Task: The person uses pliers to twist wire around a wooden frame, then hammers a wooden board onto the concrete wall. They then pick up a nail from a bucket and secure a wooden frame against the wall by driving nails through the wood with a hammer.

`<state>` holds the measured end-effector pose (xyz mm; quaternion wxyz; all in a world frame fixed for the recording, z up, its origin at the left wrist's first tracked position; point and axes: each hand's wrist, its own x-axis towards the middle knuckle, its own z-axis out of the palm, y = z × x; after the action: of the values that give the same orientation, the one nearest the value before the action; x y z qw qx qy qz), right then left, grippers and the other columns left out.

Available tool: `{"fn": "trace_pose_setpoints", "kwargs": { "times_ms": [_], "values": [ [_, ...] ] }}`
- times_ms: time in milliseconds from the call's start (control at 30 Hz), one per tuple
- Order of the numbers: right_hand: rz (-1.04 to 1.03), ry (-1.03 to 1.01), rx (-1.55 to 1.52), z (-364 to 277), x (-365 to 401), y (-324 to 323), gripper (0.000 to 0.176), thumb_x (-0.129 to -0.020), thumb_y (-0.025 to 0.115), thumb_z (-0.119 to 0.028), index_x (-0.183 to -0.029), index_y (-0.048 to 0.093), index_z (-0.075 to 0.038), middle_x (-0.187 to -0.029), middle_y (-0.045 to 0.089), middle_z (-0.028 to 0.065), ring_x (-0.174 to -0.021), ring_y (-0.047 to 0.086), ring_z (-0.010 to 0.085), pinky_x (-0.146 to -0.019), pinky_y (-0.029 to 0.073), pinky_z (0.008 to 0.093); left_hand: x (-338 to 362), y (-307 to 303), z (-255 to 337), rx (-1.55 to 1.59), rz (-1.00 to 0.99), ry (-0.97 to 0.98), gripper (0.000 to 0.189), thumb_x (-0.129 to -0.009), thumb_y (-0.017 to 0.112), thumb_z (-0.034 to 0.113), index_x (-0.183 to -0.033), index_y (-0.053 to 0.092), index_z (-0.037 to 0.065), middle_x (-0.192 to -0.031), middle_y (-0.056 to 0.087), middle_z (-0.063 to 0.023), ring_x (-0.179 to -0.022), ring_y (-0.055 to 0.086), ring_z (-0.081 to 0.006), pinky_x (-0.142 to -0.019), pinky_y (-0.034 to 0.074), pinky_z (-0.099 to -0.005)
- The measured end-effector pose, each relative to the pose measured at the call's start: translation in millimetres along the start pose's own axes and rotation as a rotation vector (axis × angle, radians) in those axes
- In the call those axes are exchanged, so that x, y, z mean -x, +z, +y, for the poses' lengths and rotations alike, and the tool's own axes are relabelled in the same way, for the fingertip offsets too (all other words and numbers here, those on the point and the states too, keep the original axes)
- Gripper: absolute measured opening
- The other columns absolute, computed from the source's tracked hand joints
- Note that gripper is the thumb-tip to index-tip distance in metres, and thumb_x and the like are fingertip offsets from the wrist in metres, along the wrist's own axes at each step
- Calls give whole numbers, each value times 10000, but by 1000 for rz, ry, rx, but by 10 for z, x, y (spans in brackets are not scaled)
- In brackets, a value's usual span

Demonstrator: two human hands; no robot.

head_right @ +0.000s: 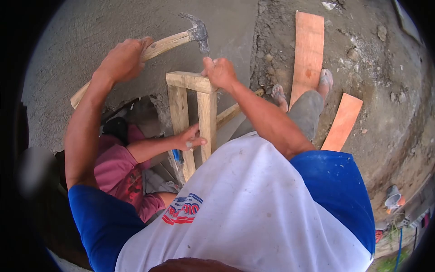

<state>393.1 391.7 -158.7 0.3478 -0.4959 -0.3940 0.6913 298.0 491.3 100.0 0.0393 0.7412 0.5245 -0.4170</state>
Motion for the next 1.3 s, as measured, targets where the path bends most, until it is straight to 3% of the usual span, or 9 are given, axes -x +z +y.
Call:
{"fn": "trace_pose_setpoints", "kwargs": {
  "times_ms": [100,200,667,800,900,1000,1067,1100,1300],
  "values": [
    [-75,154,-16,-198,61,-138,536,-931,494,-433,-784,745,17,-697,703,125,-471,555,204,-422,449,364,18,208,-72,58,49,-2,374,-766,535,-22,-1132,589,35,-987,658,-244,-991,619,-431,-844,503,-509],
    [-78,189,-73,-203,73,-137,517,-922,516,-433,-775,740,10,-667,680,99,-412,474,174,-326,354,344,91,274,-130,109,96,-4,388,-743,556,-23,-1130,561,8,-919,646,-269,-963,613,-448,-827,488,-518],
    [37,27,43,-33,52,1,512,-949,479,-393,-725,755,-25,-723,719,119,-651,662,274,-775,523,363,-451,49,-142,85,334,82,341,-735,568,-24,-1072,617,-5,-915,661,-256,-954,652,-408,-845,502,-485],
    [13,39,107,-110,65,-49,492,-951,480,-398,-754,761,-45,-743,724,116,-722,690,267,-812,523,370,-520,-209,-75,-142,54,149,369,-740,566,-25,-1106,610,-33,-847,662,-226,-851,657,-388,-790,504,-467],
    [-19,76,-141,132,99,-33,491,-953,468,-421,-993,718,0,-977,718,159,-903,676,265,-876,500,414,-553,-581,-420,-15,215,113,369,-756,565,-3,-1122,602,-37,-721,616,-172,-691,646,-304,-680,515,-421],
    [-293,696,-873,337,259,112,549,-962,441,-419,-1272,548,22,-1239,604,204,-1068,599,319,-922,465,468,-490,-892,-465,158,373,-80,393,-766,566,8,-1156,595,-25,-636,536,-112,-576,598,-210,-572,496,-371],
    [-217,672,-985,354,230,180,507,-961,433,-393,-1249,507,17,-1205,587,201,-1061,587,310,-928,460,476,-420,-1005,-351,219,354,-209,433,-767,572,14,-1199,592,-9,-618,499,-87,-541,574,-165,-522,477,-342],
    [-181,661,-1048,350,226,228,486,-960,429,-381,-1238,487,14,-1189,578,199,-1057,581,306,-931,458,480,-478,-851,-368,234,381,-229,366,-774,532,-42,-1129,621,-48,-688,631,-183,-601,663,-258,-570,541,-385],
    [-37,624,-984,289,241,265,494,-943,427,-378,-1180,481,52,-1213,529,239,-1085,538,334,-963,430,492,-439,-276,-229,-340,145,205,359,-794,557,-18,-1146,613,19,-789,661,-161,-697,615,-313,-743,504,-445]
  ]
}}
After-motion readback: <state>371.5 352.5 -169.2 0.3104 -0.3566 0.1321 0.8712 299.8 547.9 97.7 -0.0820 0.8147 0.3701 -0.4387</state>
